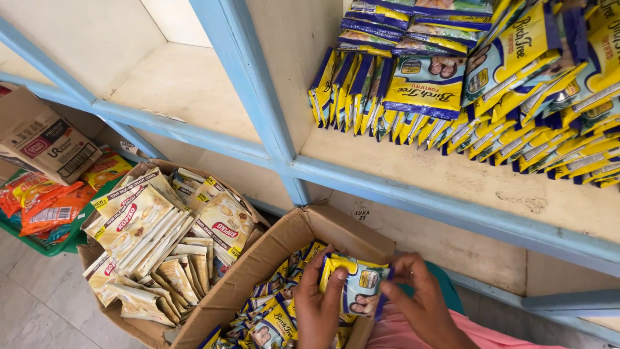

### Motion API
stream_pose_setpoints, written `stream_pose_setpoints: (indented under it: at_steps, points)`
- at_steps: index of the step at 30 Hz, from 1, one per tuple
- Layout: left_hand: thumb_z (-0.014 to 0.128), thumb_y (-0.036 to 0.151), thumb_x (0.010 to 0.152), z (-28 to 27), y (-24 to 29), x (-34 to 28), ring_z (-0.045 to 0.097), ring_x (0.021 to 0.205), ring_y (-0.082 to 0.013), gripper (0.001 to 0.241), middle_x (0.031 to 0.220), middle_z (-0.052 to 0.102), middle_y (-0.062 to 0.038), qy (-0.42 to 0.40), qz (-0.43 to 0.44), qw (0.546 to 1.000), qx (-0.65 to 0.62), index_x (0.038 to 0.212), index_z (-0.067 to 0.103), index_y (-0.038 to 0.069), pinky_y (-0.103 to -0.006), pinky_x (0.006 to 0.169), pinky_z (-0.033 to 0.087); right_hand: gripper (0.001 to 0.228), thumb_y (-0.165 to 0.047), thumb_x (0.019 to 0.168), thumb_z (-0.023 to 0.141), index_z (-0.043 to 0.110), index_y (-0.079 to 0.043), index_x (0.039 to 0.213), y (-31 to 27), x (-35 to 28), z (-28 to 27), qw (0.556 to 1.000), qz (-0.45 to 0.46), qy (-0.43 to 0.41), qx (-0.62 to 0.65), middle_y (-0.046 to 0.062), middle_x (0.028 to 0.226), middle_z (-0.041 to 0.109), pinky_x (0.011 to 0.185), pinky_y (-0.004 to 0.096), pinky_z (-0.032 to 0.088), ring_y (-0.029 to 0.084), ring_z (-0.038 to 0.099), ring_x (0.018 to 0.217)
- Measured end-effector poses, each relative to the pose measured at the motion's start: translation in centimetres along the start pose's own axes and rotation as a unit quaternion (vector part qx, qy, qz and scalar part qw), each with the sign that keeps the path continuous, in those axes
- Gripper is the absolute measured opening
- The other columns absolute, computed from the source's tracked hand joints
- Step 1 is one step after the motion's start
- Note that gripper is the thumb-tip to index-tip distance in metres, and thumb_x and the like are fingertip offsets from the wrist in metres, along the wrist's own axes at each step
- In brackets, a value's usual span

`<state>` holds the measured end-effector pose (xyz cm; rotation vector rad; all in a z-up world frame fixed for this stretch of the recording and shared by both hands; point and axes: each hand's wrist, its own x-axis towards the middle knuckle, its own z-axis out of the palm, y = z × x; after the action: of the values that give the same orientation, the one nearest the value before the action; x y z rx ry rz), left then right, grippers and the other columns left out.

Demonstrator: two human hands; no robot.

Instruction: Organizing and stocking milk powder sachets from a cardboard box onto a grocery store shelf.

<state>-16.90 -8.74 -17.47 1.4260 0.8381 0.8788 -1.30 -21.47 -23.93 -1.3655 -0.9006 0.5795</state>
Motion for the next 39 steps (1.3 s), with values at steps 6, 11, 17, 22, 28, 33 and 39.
stream_pose_setpoints:
  at_steps: [6,11,17,22,28,33,39]
  points:
    - [0.084,0.009,0.088,-1.0,2.8,0.7,0.074,0.112,-0.0214,0.049,0.12,0.075,-0.014,-0.177,0.212,0.948,0.16,0.134,0.067,0.003,-0.0353,0.095,0.058,0.071,-0.021,0.091,0.075,0.04,-0.005,0.151,-7.1,2.3,-0.6,0.967,0.097,-0.233,-0.039,0.013,0.139,0.062,0.11,0.033,0.045,0.019,0.063,0.132]
    - [0.077,0.003,0.083,0.2,-2.4,2.1,0.067,0.106,-0.0271,0.082,0.13,0.064,-0.016,-0.106,0.05,0.992,-0.057,0.153,0.035,0.006,-0.0384,0.089,0.059,0.064,-0.021,0.093,0.068,0.044,-0.002,0.149,1.1,1.6,0.7,0.996,0.08,-0.023,-0.019,0.013,0.135,0.066,0.107,0.034,0.046,0.021,0.063,0.126]
    - [0.077,-0.001,0.084,4.4,-11.4,4.0,0.074,0.103,-0.0339,0.096,0.125,0.064,-0.028,-0.118,0.163,0.959,-0.201,0.157,0.016,0.009,-0.0421,0.085,0.065,0.063,-0.013,0.093,0.068,0.042,0.004,0.147,5.2,4.1,-0.1,0.984,-0.008,0.138,0.113,0.021,0.132,0.066,0.106,0.039,0.046,0.029,0.062,0.122]
    - [0.072,-0.005,0.089,5.5,6.7,8.1,0.069,0.12,-0.0332,0.045,0.14,0.057,-0.026,-0.12,0.31,0.94,-0.078,0.132,0.062,0.002,-0.0362,0.086,0.064,0.068,-0.009,0.092,0.066,0.035,0.006,0.151,-12.1,9.2,-1.9,0.98,-0.117,0.15,0.056,0.02,0.145,0.056,0.112,0.038,0.039,0.023,0.054,0.133]
    - [0.071,0.006,0.095,10.6,19.2,18.6,0.063,0.101,-0.0162,0.038,0.137,0.063,-0.011,-0.171,0.349,0.921,-0.006,0.133,0.068,0.006,-0.0253,0.08,0.055,0.079,-0.013,0.08,0.077,0.042,-0.008,0.15,-23.4,14.9,-5.9,0.927,-0.213,0.216,-0.219,0.013,0.143,0.053,0.066,0.03,0.058,0.018,0.068,0.099]
    - [0.072,0.019,0.092,13.6,20.6,21.5,0.063,0.077,-0.0185,0.034,0.12,0.069,-0.011,-0.121,0.332,0.925,0.14,0.124,0.072,0.008,-0.029,0.068,0.053,0.058,-0.025,0.078,0.082,0.062,-0.015,0.132,-22.2,15.8,-7.8,0.74,-0.298,0.18,-0.575,0.007,0.14,0.055,0.102,0.048,0.05,0.031,0.056,0.122]
    - [0.057,0.023,0.103,16.0,16.6,22.5,0.064,0.109,-0.0235,0.032,0.122,0.066,-0.014,-0.076,0.375,0.922,0.06,0.126,0.069,0.003,-0.0351,0.095,0.051,0.086,-0.038,0.069,0.083,0.051,-0.007,0.143,-23.9,18.5,-6.5,0.647,-0.34,0.118,-0.672,0.019,0.148,0.048,0.111,0.059,0.032,0.039,0.042,0.139]
